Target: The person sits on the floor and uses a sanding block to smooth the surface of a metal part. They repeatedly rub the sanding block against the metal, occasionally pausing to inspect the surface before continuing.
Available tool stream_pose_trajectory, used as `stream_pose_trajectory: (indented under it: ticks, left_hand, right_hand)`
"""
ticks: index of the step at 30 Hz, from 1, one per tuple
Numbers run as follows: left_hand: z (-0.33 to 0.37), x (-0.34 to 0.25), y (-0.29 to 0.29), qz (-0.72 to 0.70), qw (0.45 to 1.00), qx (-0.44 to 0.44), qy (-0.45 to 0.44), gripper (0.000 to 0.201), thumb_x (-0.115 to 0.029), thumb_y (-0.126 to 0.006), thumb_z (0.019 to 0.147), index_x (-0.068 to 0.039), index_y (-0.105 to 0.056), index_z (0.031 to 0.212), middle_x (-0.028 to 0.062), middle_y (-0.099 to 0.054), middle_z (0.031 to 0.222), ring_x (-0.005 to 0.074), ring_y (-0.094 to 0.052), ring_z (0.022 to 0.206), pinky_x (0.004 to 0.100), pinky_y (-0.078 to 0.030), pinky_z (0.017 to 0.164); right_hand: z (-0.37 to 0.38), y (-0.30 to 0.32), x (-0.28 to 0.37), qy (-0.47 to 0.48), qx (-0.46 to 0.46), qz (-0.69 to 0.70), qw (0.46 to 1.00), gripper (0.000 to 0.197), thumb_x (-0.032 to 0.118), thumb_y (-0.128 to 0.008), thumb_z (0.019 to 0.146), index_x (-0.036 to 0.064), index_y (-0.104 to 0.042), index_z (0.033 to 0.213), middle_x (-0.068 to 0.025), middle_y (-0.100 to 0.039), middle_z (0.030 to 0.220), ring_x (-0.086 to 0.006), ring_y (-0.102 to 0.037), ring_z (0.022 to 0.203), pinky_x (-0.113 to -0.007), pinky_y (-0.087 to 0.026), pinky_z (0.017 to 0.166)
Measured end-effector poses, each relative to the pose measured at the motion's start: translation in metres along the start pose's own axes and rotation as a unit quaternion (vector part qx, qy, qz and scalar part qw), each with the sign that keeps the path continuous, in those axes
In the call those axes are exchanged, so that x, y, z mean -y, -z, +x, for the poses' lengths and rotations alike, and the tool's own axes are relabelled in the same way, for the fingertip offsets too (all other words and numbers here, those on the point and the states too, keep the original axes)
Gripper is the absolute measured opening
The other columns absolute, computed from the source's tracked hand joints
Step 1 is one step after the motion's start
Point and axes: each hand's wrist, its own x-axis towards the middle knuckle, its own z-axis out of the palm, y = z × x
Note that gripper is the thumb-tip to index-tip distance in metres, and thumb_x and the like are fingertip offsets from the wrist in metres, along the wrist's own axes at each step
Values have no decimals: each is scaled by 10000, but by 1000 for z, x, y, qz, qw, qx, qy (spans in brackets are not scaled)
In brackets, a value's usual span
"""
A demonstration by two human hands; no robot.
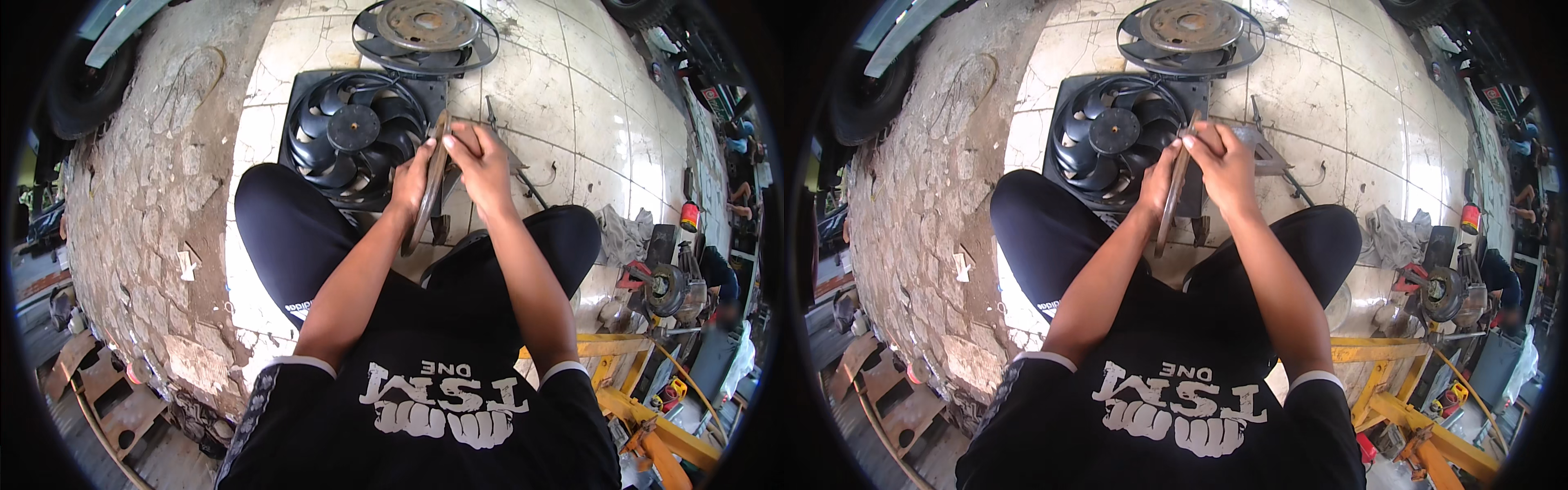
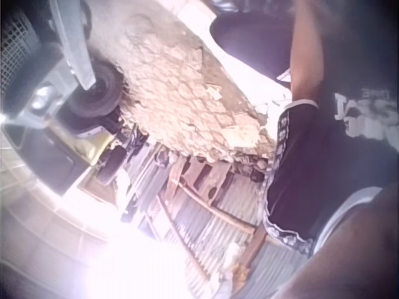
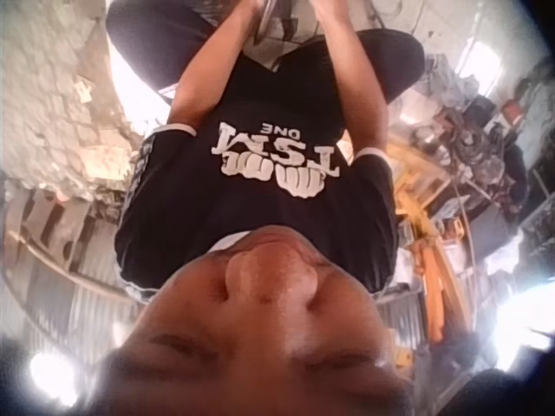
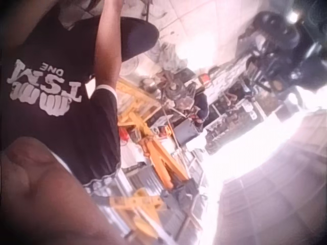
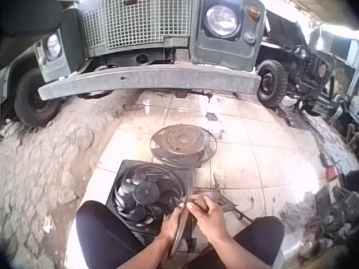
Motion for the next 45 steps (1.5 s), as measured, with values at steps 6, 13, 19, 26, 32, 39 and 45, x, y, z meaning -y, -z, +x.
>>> stream_pose_trajectory:
  ticks: [6, 13, 19, 26, 32, 39, 45]
  left_hand:
    - [0, -3, 1, -25, 1000, -7, 8, 844, -709, -595, 960, 71, -773, 1230, 197, -771, 1104, 252, -700, 979, 379, -537, 910]
    - [3, 5, 0, -17, 1000, -2, -12, 846, -713, -600, 969, 55, -759, 1286, 204, -773, 1144, 249, -702, 1025, 366, -526, 957]
    - [-2, 3, -4, -35, 999, -6, 3, 841, -708, -619, 962, 49, -755, 1302, 219, -770, 1169, 251, -697, 1072, 365, -513, 996]
    - [13, 6, -1, -50, 998, 6, 22, 845, -709, -612, 957, 47, -754, 1305, 214, -772, 1178, 264, -703, 1093, 381, -513, 1007]
    - [11, 12, -7, -23, 999, -14, -18, 841, -704, -608, 954, 45, -750, 1307, 228, -774, 1180, 290, -719, 1076, 397, -518, 1002]
    - [9, 13, -2, -22, 1000, 4, -3, 847, -705, -598, 945, 32, -737, 1339, 245, -755, 1267, 306, -695, 1192, 385, -484, 1075]
    - [11, 8, -5, -26, 1000, -3, 10, 862, -719, -591, 941, 12, -720, 1380, 265, -734, 1320, 321, -685, 1251, 397, -467, 1113]
  right_hand:
    - [-6, 16, 11, -64, 25, 79, 994, 228, 268, -775, 1026, 63, -743, 1122, 46, -706, 888, -17, -578, 724, -226, -477, 621]
    - [0, -1, 3, -46, 10, 3, 999, 235, 257, -862, 942, 40, -771, 934, 50, -654, 741, -38, -525, 595, -238, -436, 509]
    - [-7, -1, -1, -46, -7, -33, 998, 255, 259, -868, 940, 25, -765, 937, 35, -644, 698, -47, -517, 555, -246, -413, 501]
    - [6, -5, 1, -21, 7, -14, 1000, 238, 242, -867, 939, 22, -774, 937, 39, -627, 677, -38, -494, 531, -261, -390, 485]
    - [-9, 2, -5, -9, 19, -33, 999, 230, 228, -853, 950, 13, -772, 935, 32, -614, 673, -36, -493, 546, -259, -385, 490]
    - [-18, 4, -4, -41, 32, -48, 998, 239, 245, -833, 965, 18, -770, 928, 19, -608, 655, -52, -523, 551, -283, -416, 502]
    - [-2, -3, -3, 8, -4, -60, 998, 248, 240, -842, 949, 9, -763, 907, -5, -617, 639, -67, -520, 526, -295, -407, 494]
